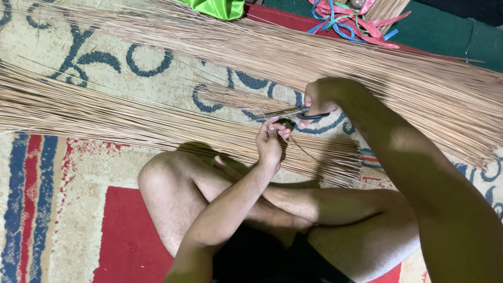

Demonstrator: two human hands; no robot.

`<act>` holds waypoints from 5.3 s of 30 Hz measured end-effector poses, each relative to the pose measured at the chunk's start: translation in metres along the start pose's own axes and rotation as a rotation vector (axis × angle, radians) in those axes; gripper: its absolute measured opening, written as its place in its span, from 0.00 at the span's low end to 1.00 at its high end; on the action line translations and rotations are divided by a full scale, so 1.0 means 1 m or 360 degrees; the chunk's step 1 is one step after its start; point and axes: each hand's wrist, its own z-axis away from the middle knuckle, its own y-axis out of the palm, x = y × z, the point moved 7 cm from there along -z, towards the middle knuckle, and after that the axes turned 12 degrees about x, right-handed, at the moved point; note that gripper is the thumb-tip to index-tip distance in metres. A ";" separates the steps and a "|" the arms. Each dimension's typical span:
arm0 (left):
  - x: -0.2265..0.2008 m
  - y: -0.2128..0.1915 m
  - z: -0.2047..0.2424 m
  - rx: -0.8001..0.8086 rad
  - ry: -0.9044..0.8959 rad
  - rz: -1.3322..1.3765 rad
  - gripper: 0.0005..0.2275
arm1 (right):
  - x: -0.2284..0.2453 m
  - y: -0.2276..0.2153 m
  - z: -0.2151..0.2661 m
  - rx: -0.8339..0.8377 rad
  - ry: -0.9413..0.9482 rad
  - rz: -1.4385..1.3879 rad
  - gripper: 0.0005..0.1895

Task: Trimming and aligning wooden sticks with scissors to finish the edges of fans while sitting on the floor.

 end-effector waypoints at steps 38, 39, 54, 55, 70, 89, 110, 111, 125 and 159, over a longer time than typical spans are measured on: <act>-0.002 0.002 0.000 -0.0019 -0.0023 0.0088 0.14 | 0.011 -0.002 0.013 0.0043 -0.0076 -0.0377 0.20; -0.002 0.002 0.000 -0.0018 -0.0020 0.0077 0.14 | 0.014 -0.003 0.018 0.0045 -0.0078 -0.0360 0.20; 0.013 -0.013 -0.005 -0.0112 -0.0100 0.0033 0.13 | 0.025 0.000 -0.008 -0.0056 -0.0047 0.0110 0.27; 0.015 -0.015 -0.006 -0.0109 -0.0103 0.0029 0.13 | 0.028 0.008 -0.013 -0.0057 -0.0047 0.0104 0.27; 0.009 -0.018 -0.002 -0.0135 -0.0178 0.0008 0.12 | -0.042 0.042 -0.064 -0.0339 -0.0230 -0.0079 0.14; -0.006 -0.013 -0.009 -0.0091 -0.0136 -0.0005 0.10 | -0.196 0.158 -0.135 -0.1008 0.0029 -0.0389 0.19; -0.071 -0.070 -0.044 -0.0388 0.0099 -0.0063 0.12 | -0.014 0.164 -0.050 -0.1210 -0.0738 -0.0877 0.13; -0.079 -0.074 -0.043 -0.0491 0.0095 -0.0437 0.21 | -0.018 0.168 -0.065 -0.1262 -0.0684 -0.0817 0.13; -0.133 0.005 -0.157 0.0557 0.0779 -0.3722 0.04 | -0.011 0.169 -0.084 -0.1430 -0.0617 -0.0692 0.10; -0.139 0.019 -0.150 0.0595 0.0984 -0.3920 0.02 | -0.012 0.174 -0.062 -0.1482 -0.0723 -0.0801 0.10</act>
